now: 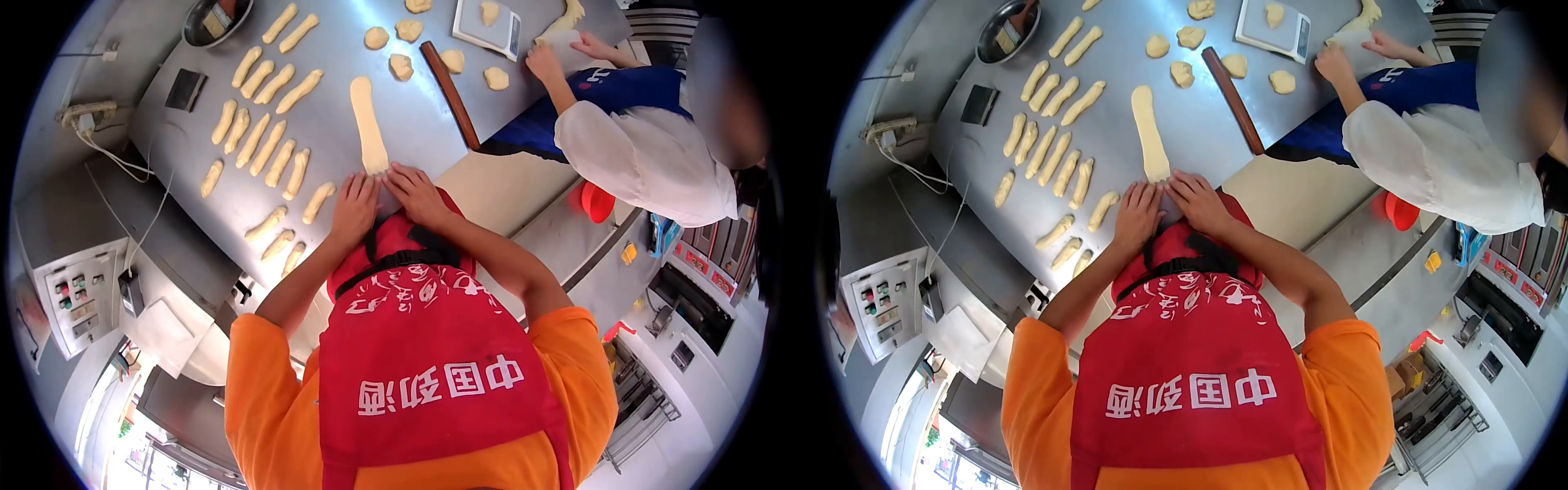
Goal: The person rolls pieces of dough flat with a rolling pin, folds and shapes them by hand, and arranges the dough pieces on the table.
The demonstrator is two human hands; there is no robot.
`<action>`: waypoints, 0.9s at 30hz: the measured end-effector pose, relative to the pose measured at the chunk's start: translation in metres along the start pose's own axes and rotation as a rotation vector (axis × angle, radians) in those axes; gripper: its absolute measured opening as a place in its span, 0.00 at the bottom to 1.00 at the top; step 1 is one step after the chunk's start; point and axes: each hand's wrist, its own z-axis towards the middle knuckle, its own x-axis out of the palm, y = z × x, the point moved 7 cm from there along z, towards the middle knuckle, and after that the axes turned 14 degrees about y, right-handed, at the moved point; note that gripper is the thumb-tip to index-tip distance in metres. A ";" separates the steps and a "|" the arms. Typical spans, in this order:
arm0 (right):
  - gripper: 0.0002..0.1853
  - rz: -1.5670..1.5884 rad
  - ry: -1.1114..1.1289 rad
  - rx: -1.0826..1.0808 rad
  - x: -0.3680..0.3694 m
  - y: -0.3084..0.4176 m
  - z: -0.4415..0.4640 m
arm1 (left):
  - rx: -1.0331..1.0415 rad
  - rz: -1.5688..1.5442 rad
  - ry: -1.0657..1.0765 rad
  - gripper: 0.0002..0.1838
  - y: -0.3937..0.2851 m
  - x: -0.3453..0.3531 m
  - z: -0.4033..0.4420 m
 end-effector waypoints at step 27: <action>0.11 0.252 -0.174 0.294 -0.023 -0.162 0.217 | -0.274 -0.253 -0.255 0.23 0.166 -0.073 0.190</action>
